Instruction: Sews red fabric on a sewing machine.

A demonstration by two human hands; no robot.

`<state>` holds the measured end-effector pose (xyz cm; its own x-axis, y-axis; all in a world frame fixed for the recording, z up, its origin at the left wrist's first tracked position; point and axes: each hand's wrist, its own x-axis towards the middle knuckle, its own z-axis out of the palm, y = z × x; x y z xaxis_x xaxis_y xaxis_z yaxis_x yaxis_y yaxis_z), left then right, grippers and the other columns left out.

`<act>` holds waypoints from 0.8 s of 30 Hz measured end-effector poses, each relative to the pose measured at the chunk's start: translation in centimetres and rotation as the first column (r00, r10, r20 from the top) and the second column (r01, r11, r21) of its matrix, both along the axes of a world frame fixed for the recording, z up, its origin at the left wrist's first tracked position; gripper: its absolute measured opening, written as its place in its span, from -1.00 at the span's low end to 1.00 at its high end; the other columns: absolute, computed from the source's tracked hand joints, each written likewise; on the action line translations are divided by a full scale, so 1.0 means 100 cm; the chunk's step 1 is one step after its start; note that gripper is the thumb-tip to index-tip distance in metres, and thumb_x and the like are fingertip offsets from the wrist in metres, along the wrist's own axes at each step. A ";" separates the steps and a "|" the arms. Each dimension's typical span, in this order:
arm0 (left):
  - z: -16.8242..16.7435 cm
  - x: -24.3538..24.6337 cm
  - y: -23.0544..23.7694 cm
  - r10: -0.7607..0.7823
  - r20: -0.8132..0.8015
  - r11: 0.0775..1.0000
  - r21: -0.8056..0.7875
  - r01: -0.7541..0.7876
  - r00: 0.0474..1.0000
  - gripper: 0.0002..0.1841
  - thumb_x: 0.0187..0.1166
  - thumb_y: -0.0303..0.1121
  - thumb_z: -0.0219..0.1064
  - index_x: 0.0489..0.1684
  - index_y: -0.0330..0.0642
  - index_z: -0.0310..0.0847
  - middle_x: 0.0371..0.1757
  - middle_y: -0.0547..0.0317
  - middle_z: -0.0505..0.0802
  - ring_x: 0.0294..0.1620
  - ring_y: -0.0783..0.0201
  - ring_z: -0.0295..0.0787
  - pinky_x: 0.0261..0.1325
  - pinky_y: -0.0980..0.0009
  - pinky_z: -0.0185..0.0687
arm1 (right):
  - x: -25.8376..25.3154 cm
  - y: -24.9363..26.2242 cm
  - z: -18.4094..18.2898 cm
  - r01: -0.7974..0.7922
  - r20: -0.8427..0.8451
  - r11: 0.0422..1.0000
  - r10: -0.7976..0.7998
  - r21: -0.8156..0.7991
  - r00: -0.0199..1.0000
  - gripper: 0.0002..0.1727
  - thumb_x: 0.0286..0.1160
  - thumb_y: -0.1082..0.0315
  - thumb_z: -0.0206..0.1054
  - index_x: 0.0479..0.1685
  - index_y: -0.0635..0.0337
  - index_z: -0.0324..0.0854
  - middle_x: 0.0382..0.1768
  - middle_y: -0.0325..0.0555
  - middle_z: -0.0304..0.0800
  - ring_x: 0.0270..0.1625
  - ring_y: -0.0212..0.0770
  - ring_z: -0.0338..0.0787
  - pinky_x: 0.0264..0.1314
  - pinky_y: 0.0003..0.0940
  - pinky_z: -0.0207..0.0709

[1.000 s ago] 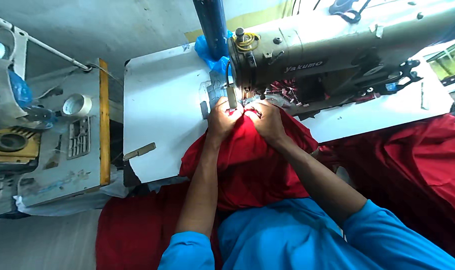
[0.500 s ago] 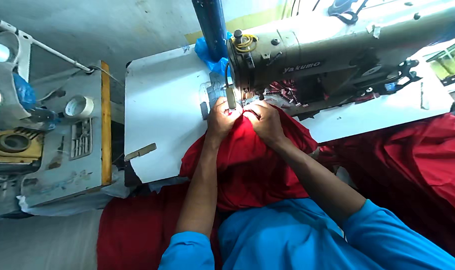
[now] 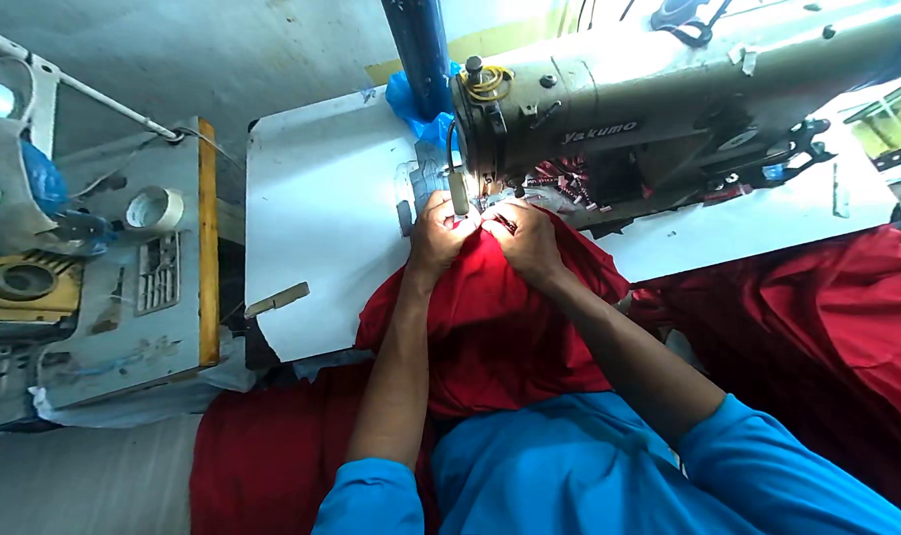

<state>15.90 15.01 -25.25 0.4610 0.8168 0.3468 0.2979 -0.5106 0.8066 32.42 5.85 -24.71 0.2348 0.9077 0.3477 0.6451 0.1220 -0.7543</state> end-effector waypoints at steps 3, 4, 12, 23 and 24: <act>-0.001 0.000 -0.001 0.005 -0.002 1.000 0.010 -0.005 1.000 -0.90 0.42 -0.25 0.54 -0.30 -0.01 0.81 0.09 0.30 0.79 -0.13 0.47 0.66 -0.10 0.48 0.59 | 0.002 0.005 -0.001 0.007 -0.014 0.999 -0.008 -0.046 1.000 -0.84 0.57 0.23 0.38 -0.10 0.01 0.86 -0.02 -0.24 0.89 0.02 -0.28 0.85 0.09 -0.13 0.73; -0.001 0.001 -0.001 0.008 -0.006 1.000 0.012 -0.008 1.000 -0.90 0.42 -0.24 0.54 -0.27 0.00 0.81 0.10 0.31 0.80 -0.13 0.47 0.67 -0.10 0.47 0.61 | 0.003 0.006 -0.001 0.006 -0.021 0.998 -0.007 -0.061 1.000 -0.83 0.57 0.22 0.38 -0.11 0.02 0.85 -0.03 -0.24 0.89 0.00 -0.27 0.85 0.08 -0.12 0.72; -0.002 0.001 -0.004 -0.016 0.023 0.999 0.031 0.016 1.000 -0.89 0.41 -0.29 0.58 -0.20 0.01 0.84 0.04 0.34 0.83 -0.23 0.50 0.65 -0.19 0.50 0.58 | 0.008 0.008 0.004 -0.044 0.005 0.986 0.046 -0.163 0.999 -0.81 0.58 0.22 0.33 -0.16 0.10 0.80 -0.05 -0.14 0.86 0.00 -0.17 0.83 0.08 -0.01 0.69; -0.002 0.001 -0.005 -0.025 -0.004 0.999 0.031 0.025 1.000 -0.91 0.42 -0.26 0.56 -0.27 0.03 0.82 0.09 0.34 0.82 -0.17 0.49 0.67 -0.16 0.49 0.59 | 0.013 0.011 0.007 -0.085 -0.020 0.968 0.082 -0.236 0.996 -0.80 0.58 0.20 0.31 -0.20 0.06 0.80 -0.14 -0.18 0.85 -0.04 -0.19 0.81 0.06 0.01 0.66; -0.003 0.001 -0.005 -0.022 -0.006 0.999 0.034 0.022 1.000 -0.91 0.42 -0.25 0.56 -0.28 0.02 0.82 0.10 0.33 0.81 -0.16 0.49 0.67 -0.15 0.49 0.60 | 0.013 0.012 0.007 -0.082 -0.013 0.970 0.081 -0.229 0.997 -0.79 0.59 0.19 0.30 -0.22 0.06 0.80 -0.14 -0.18 0.85 -0.03 -0.19 0.81 0.06 0.01 0.66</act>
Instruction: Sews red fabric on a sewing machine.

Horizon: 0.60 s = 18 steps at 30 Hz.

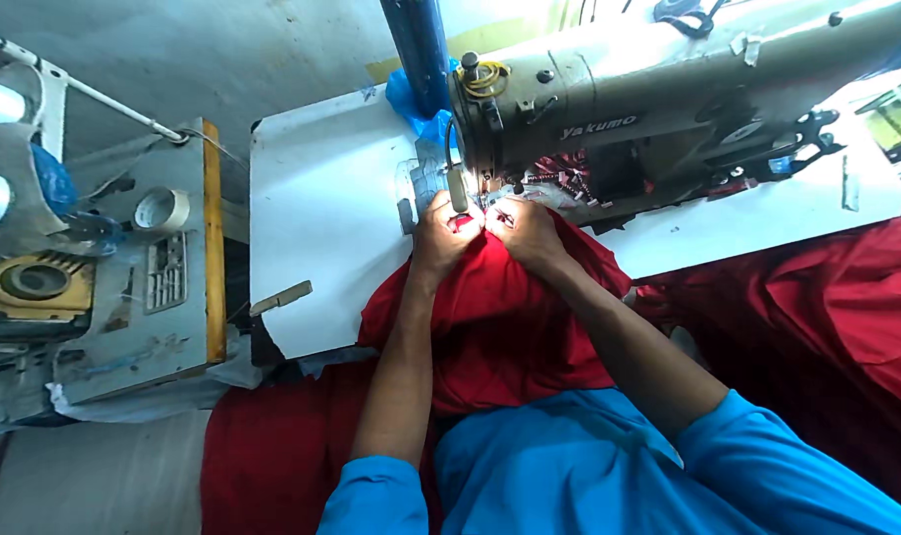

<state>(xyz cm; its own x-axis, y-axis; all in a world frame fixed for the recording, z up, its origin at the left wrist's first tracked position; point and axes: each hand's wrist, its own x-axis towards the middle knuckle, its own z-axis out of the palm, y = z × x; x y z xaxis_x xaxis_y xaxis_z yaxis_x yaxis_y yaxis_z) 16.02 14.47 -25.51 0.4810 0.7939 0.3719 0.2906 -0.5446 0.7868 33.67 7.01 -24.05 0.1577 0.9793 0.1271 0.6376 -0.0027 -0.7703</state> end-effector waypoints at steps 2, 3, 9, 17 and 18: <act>0.000 0.002 0.000 0.015 -0.008 1.000 0.003 -0.015 1.000 -0.90 0.41 -0.24 0.55 -0.27 0.01 0.82 0.11 0.30 0.80 -0.13 0.46 0.68 -0.13 0.47 0.62 | -0.001 0.001 -0.002 -0.001 0.029 1.000 0.001 0.018 1.000 -0.77 0.59 0.17 0.28 -0.25 0.07 0.79 -0.13 -0.18 0.85 -0.03 -0.18 0.82 0.03 0.02 0.66; 0.000 0.002 -0.001 0.029 -0.022 1.000 -0.002 -0.029 0.999 -0.89 0.41 -0.23 0.55 -0.26 0.02 0.81 0.13 0.30 0.79 -0.11 0.46 0.68 -0.12 0.45 0.63 | -0.002 0.001 -0.003 0.000 0.050 1.000 -0.001 0.022 0.999 -0.76 0.59 0.16 0.27 -0.24 0.06 0.79 -0.11 -0.19 0.85 -0.01 -0.19 0.82 0.03 0.02 0.66; 0.003 0.004 0.002 0.050 -0.117 0.998 -0.038 -0.055 0.992 -0.89 0.45 -0.17 0.49 -0.37 0.07 0.79 0.20 0.29 0.74 0.00 0.40 0.71 -0.02 0.32 0.71 | 0.008 -0.003 0.009 -0.070 0.109 0.997 0.068 0.018 0.992 -0.76 0.64 0.23 0.26 -0.04 0.07 0.84 0.01 -0.12 0.86 0.12 -0.15 0.83 0.25 -0.02 0.69; 0.005 0.009 0.007 0.096 -0.380 0.993 -0.031 -0.116 0.920 -0.80 0.49 0.03 0.39 -0.33 0.21 0.79 0.36 0.35 0.68 0.35 0.34 0.63 0.22 0.05 0.67 | 0.032 -0.017 -0.003 -0.096 0.290 0.985 0.051 0.146 0.956 -0.73 0.63 0.31 0.27 0.15 -0.06 0.82 0.22 -0.15 0.80 0.18 -0.14 0.83 0.15 -0.02 0.75; 0.006 0.010 0.006 0.113 -0.408 0.991 -0.022 -0.134 0.906 -0.80 0.48 0.05 0.38 -0.33 0.22 0.79 0.37 0.35 0.68 0.36 0.32 0.63 0.22 0.01 0.67 | 0.032 -0.017 -0.006 -0.096 0.302 0.983 0.044 0.158 0.952 -0.73 0.62 0.31 0.27 0.15 -0.07 0.82 0.22 -0.16 0.80 0.15 -0.14 0.84 0.08 -0.02 0.76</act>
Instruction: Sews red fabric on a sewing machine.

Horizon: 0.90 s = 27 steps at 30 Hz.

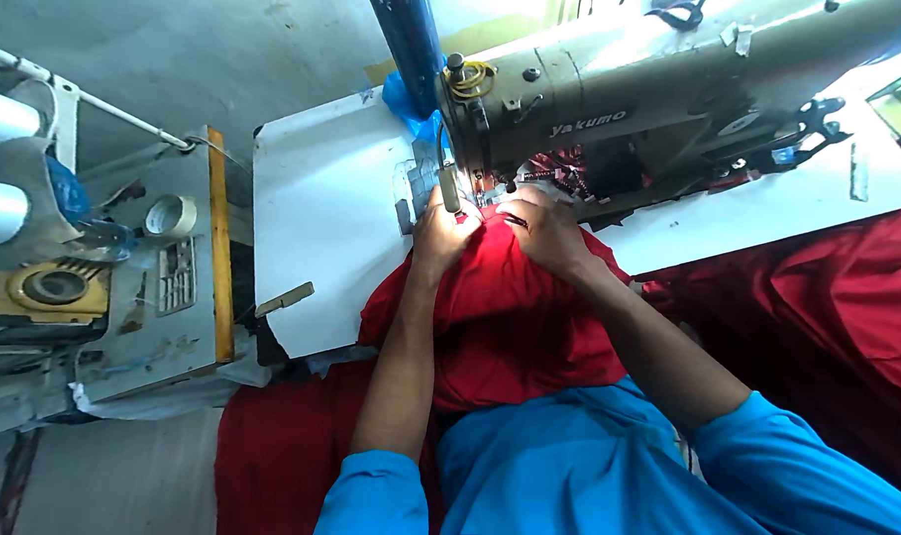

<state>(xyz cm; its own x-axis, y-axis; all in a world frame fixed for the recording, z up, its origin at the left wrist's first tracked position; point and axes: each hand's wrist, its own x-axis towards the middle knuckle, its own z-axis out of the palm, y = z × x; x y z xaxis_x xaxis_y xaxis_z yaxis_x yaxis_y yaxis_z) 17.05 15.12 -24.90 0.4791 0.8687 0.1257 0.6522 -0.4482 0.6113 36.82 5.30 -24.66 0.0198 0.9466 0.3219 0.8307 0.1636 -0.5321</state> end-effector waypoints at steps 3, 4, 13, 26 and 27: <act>0.001 0.004 -0.002 0.046 -0.053 0.999 0.012 -0.045 0.998 -0.79 0.45 0.05 0.39 -0.31 0.21 0.78 0.35 0.31 0.69 0.31 0.27 0.67 0.15 -0.05 0.67 | -0.001 -0.001 -0.002 0.001 -0.002 1.000 -0.001 0.016 1.000 -0.73 0.60 0.34 0.27 0.13 -0.06 0.82 0.23 -0.18 0.80 0.15 -0.15 0.84 0.09 -0.05 0.76; 0.002 0.006 -0.003 0.053 -0.053 0.998 0.020 -0.052 0.997 -0.80 0.45 0.04 0.40 -0.30 0.20 0.79 0.32 0.31 0.70 0.29 0.27 0.67 0.15 -0.04 0.67 | -0.001 0.000 -0.002 -0.001 -0.009 1.000 0.001 0.016 1.000 -0.72 0.59 0.35 0.27 0.13 -0.06 0.82 0.24 -0.18 0.80 0.16 -0.15 0.84 0.10 -0.06 0.76; 0.009 0.008 -0.001 0.059 -0.067 0.996 -0.058 -0.063 0.996 -0.74 0.43 -0.02 0.43 -0.42 0.01 0.75 0.26 0.24 0.72 0.25 0.25 0.68 0.22 0.01 0.67 | 0.001 -0.001 -0.006 -0.003 -0.026 1.000 0.004 0.012 1.000 -0.76 0.61 0.30 0.27 0.09 -0.09 0.82 0.29 -0.23 0.77 0.19 -0.20 0.83 0.11 -0.07 0.77; 0.008 0.019 -0.011 0.198 -0.072 0.980 -0.014 -0.199 0.978 -0.72 0.32 0.03 0.48 -0.42 0.04 0.74 0.17 0.23 0.76 0.19 0.22 0.72 0.14 -0.07 0.66 | 0.003 -0.001 -0.006 -0.014 -0.031 1.000 0.014 -0.013 0.999 -0.73 0.62 0.30 0.24 0.10 -0.10 0.82 0.30 -0.25 0.76 0.17 -0.20 0.83 0.08 -0.08 0.77; 0.007 0.019 -0.011 0.205 -0.070 0.978 -0.013 -0.206 0.976 -0.72 0.32 0.04 0.48 -0.42 0.04 0.74 0.17 0.23 0.76 0.19 0.22 0.72 0.12 -0.07 0.65 | 0.002 -0.001 -0.006 -0.011 -0.027 1.000 0.011 -0.015 1.000 -0.73 0.62 0.30 0.24 0.10 -0.11 0.82 0.30 -0.26 0.76 0.17 -0.20 0.83 0.08 -0.07 0.76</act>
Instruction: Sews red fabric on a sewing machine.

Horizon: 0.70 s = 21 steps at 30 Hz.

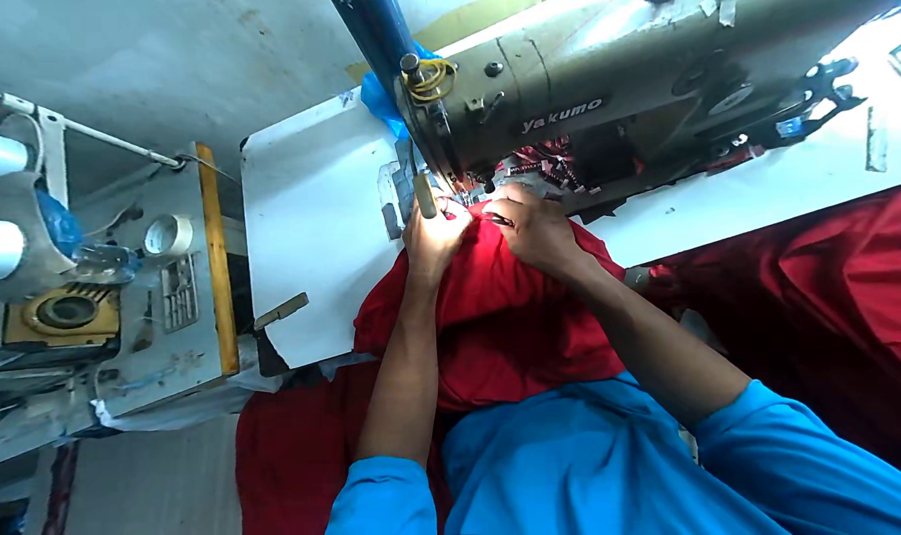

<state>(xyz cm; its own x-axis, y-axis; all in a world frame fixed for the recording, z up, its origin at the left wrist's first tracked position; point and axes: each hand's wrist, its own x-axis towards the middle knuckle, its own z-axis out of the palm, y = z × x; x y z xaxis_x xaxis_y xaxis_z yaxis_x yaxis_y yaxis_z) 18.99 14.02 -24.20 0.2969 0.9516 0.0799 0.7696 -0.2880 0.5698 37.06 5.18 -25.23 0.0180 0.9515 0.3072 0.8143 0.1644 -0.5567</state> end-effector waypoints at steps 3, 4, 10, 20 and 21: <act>-0.001 0.000 0.000 0.002 -0.005 1.000 0.014 -0.001 1.000 -0.72 0.34 0.06 0.46 -0.40 0.07 0.76 0.18 0.26 0.76 0.21 0.24 0.71 0.13 -0.06 0.65 | 0.000 0.000 0.000 0.000 0.010 1.000 0.000 0.003 1.000 -0.73 0.62 0.31 0.24 0.11 -0.12 0.82 0.30 -0.24 0.76 0.16 -0.19 0.83 0.06 -0.06 0.76; -0.001 0.001 -0.001 0.004 -0.011 1.000 0.016 -0.004 1.000 -0.72 0.34 0.06 0.46 -0.41 0.08 0.76 0.17 0.26 0.76 0.19 0.24 0.71 0.12 -0.06 0.65 | 0.000 0.000 0.000 -0.003 0.011 1.000 0.003 0.003 1.000 -0.73 0.62 0.32 0.24 0.11 -0.11 0.82 0.30 -0.23 0.76 0.15 -0.18 0.84 0.05 -0.06 0.77; 0.002 0.003 -0.003 0.026 -0.002 1.000 0.009 -0.026 1.000 -0.70 0.28 0.08 0.52 -0.41 0.08 0.75 0.15 0.23 0.73 0.15 0.20 0.71 0.06 -0.07 0.66 | -0.001 -0.002 0.001 -0.036 0.048 0.998 0.034 0.044 0.998 -0.69 0.53 0.41 0.29 0.13 -0.10 0.82 0.28 -0.17 0.76 0.14 -0.13 0.83 0.02 -0.06 0.76; -0.002 -0.003 -0.001 0.021 0.105 0.999 0.032 -0.024 0.994 -0.59 0.37 -0.03 0.52 0.07 -0.03 0.69 0.12 0.10 0.77 0.06 0.15 0.74 0.10 -0.02 0.67 | -0.009 -0.002 0.000 -0.123 0.239 0.992 0.114 0.021 0.964 -0.54 0.47 0.44 0.23 0.34 -0.08 0.74 0.32 -0.08 0.68 0.07 -0.02 0.82 -0.17 -0.02 0.73; -0.003 -0.008 0.000 -0.023 0.158 0.998 0.059 0.014 0.987 -0.66 0.45 -0.11 0.47 0.08 -0.06 0.69 0.05 0.11 0.77 -0.03 0.19 0.72 0.05 0.08 0.66 | -0.009 -0.002 0.000 -0.119 0.250 0.993 0.110 0.019 0.962 -0.53 0.46 0.45 0.23 0.35 -0.08 0.74 0.32 -0.07 0.68 0.05 -0.01 0.81 -0.21 -0.01 0.72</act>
<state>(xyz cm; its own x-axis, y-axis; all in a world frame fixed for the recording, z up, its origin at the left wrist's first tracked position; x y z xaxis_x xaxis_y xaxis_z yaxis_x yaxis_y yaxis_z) 18.21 14.03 -24.52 0.2937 0.9385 0.1816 0.6651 -0.3371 0.6663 36.12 4.99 -25.20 -0.1711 0.9317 0.3203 0.9009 0.2796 -0.3319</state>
